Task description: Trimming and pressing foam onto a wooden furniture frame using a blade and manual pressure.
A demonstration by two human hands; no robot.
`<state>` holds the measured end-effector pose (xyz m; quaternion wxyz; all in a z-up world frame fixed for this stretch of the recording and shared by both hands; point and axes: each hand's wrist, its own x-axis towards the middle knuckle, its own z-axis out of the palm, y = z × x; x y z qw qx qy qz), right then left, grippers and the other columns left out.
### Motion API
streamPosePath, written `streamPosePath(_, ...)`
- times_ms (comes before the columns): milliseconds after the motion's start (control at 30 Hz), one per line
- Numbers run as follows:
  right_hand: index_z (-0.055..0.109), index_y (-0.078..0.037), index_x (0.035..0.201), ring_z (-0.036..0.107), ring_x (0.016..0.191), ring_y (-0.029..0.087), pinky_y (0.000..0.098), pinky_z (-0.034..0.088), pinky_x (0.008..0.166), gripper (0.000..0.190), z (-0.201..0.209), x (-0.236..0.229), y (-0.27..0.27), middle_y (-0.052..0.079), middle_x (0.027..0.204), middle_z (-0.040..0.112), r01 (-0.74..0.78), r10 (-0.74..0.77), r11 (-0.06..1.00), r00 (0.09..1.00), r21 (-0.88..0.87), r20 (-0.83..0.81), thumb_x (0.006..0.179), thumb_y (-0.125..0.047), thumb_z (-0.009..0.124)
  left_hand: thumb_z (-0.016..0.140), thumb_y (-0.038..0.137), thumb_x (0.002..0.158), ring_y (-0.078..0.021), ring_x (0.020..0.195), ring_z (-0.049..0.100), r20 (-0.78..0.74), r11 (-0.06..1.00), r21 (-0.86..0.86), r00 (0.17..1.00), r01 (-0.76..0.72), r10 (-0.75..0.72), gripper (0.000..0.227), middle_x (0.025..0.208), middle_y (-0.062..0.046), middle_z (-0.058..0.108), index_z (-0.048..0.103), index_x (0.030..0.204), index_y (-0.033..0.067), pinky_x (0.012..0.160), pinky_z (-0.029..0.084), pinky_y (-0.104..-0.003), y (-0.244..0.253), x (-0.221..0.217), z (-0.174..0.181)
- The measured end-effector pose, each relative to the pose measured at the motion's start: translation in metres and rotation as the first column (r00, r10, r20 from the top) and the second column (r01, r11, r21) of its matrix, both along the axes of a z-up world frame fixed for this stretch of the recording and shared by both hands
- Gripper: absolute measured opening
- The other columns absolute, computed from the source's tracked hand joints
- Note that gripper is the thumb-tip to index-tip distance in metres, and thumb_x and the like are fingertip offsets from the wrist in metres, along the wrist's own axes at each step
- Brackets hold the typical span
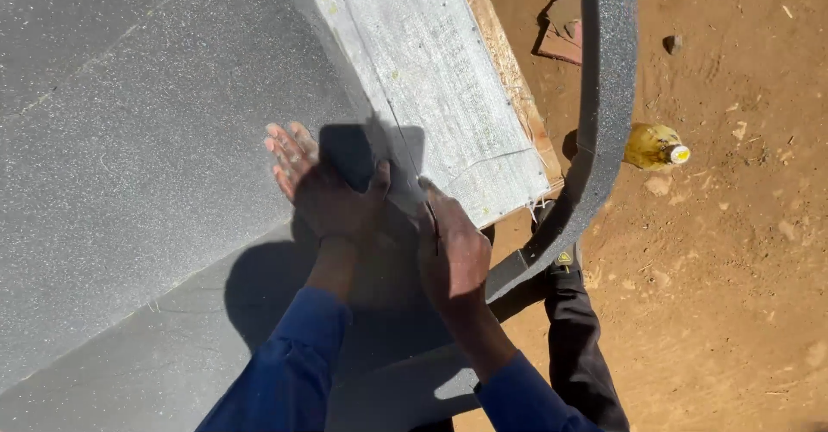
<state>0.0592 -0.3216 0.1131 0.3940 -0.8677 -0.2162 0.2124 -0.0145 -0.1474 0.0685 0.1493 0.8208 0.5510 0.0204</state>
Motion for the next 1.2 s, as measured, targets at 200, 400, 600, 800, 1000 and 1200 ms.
streamPosePath(200, 0.086, 0.000, 0.153, 0.093, 0.102, 0.052, 0.0602, 0.076, 0.086, 0.047, 0.040, 0.056, 0.040, 0.030, 0.123, 0.093, -0.194, 0.192, 0.981, 0.980, 0.032, 0.046, 0.128, -0.035, 0.070, 0.097, 0.061, 0.091, -0.0603, 0.190, 0.012, 0.000, 0.991, 0.115, 0.997, 0.073, -0.074, 0.148, 0.207, -0.035, 0.009, 0.016, 0.200, 0.0013, 0.154, 0.013, -0.074, 0.003, -0.019, -0.031)
streamPosePath(400, 0.077, -0.006, 0.161, 0.091, 0.090, 0.048, 0.0611, 0.068, 0.080, 0.044, 0.020, 0.058, 0.107, 0.018, 0.086, 0.091, -0.247, 0.243, 0.968, 0.967, 0.047, 0.074, 0.131, -0.028, 0.053, 0.090, 0.074, 0.105, -0.0492, 0.190, 0.031, 0.101, 0.951, 0.291, 0.985, 0.103, -0.138, 0.124, 0.204, -0.028, 0.034, 0.040, 0.196, 0.0072, 0.151, 0.018, -0.078, 0.056, -0.030, -0.039)
streamPosePath(600, 0.079, -0.012, 0.156, 0.094, 0.101, 0.045, 0.0586, 0.075, 0.084, 0.042, -0.009, 0.056, 0.163, 0.018, 0.106, 0.093, -0.376, 0.398, 0.917, 0.881, -0.133, 0.255, 0.116, -0.020, 0.075, 0.076, 0.076, 0.102, -0.0458, 0.189, 0.034, 0.098, 0.938, 0.331, 0.985, 0.101, -0.141, 0.121, 0.203, -0.025, 0.038, 0.043, 0.195, 0.0062, 0.149, 0.022, -0.075, 0.055, -0.025, -0.046)
streamPosePath(800, 0.083, -0.012, 0.140, 0.091, 0.098, 0.039, 0.0514, 0.077, 0.077, 0.023, -0.014, 0.068, 0.180, 0.011, 0.114, 0.079, -0.285, 0.308, 0.951, 0.900, -0.118, 0.310, 0.122, -0.024, 0.075, 0.070, 0.078, 0.107, -0.0439, 0.194, 0.019, 0.011, 0.982, 0.163, 0.995, 0.097, -0.100, 0.124, 0.210, -0.024, 0.018, 0.028, 0.199, 0.0086, 0.151, 0.016, -0.075, 0.056, -0.024, -0.021)
streamPosePath(1000, 0.079, -0.004, 0.135, 0.090, 0.096, 0.037, 0.0491, 0.075, 0.074, 0.018, -0.035, 0.119, 0.298, 0.016, 0.113, 0.079, -0.332, 0.351, 0.936, 0.873, -0.115, 0.339, 0.120, -0.013, 0.082, 0.057, 0.086, 0.110, -0.0380, 0.196, -0.006, -0.099, 0.990, -0.061, 0.986, 0.125, -0.131, 0.128, 0.212, -0.019, -0.005, 0.007, 0.202, 0.0138, 0.152, 0.001, -0.074, 0.057, -0.024, -0.024)
streamPosePath(1200, 0.055, -0.007, 0.115, 0.069, 0.077, 0.062, 0.0706, 0.048, 0.067, 0.011, -0.061, 0.142, 0.365, 0.027, 0.099, 0.074, -0.356, 0.365, 0.929, 0.835, -0.102, 0.413, 0.114, -0.017, 0.061, 0.035, 0.101, 0.115, -0.0322, 0.197, 0.004, -0.162, 0.989, 0.104, 0.983, 0.107, -0.089, 0.125, 0.213, -0.012, 0.002, 0.009, 0.204, 0.0166, 0.155, 0.012, -0.064, 0.051, -0.024, -0.045)
